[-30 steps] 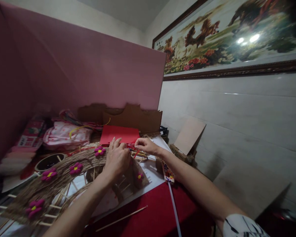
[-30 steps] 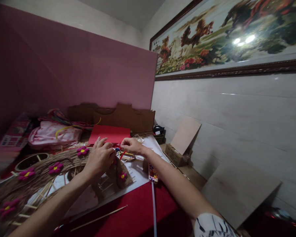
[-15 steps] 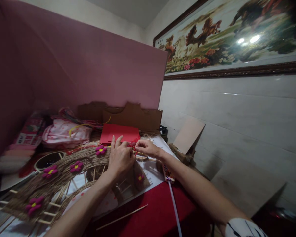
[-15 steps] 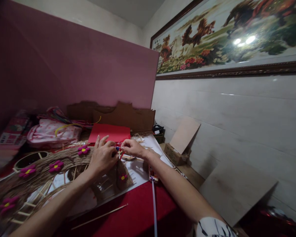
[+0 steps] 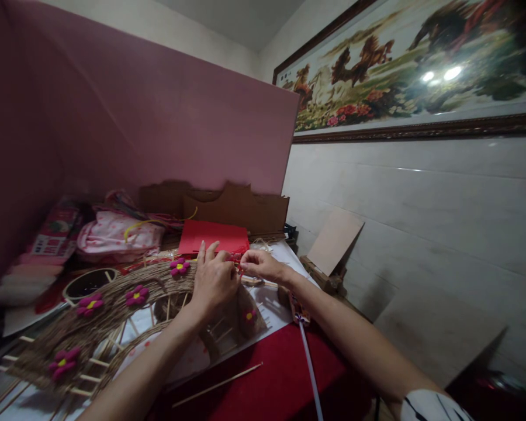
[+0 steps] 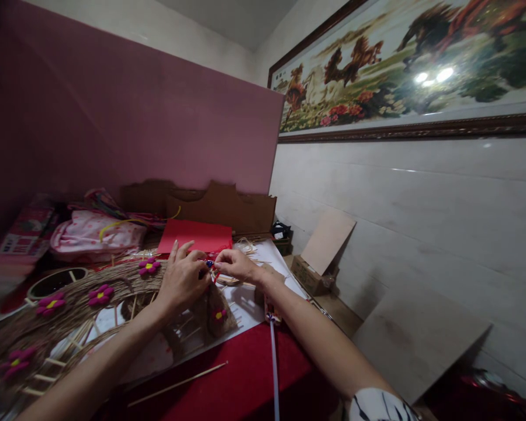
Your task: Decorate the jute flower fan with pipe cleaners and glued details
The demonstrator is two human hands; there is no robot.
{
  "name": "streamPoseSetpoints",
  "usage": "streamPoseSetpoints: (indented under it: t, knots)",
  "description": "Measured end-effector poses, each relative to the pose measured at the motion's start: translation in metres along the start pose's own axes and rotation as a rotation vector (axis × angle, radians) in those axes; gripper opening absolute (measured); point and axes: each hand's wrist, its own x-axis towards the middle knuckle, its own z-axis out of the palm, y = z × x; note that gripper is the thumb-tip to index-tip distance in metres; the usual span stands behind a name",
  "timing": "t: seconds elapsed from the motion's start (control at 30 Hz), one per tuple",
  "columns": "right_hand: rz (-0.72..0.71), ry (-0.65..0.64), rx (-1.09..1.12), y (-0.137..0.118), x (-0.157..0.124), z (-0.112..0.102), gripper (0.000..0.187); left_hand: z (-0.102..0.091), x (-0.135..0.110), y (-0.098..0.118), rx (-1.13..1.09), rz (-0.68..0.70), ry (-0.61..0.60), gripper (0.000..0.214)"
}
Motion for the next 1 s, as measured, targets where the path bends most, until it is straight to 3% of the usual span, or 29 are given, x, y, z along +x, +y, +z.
streamPoseSetpoints:
  t: [0.37, 0.6, 1.0]
  knots:
    - [0.011, 0.018, -0.047, -0.006, 0.001, 0.002, 0.026, 0.002, -0.001, 0.000, -0.039, 0.026, 0.026, 0.020]
    - [0.029, 0.122, -0.107, -0.005, 0.001, 0.009, 0.010, 0.004, -0.003, -0.001, -0.044, 0.030, 0.035, 0.019]
    - [0.076, 0.160, -0.082, -0.006, 0.001, 0.011, 0.010, 0.001, -0.003, 0.000, -0.009, -0.003, 0.022, 0.020]
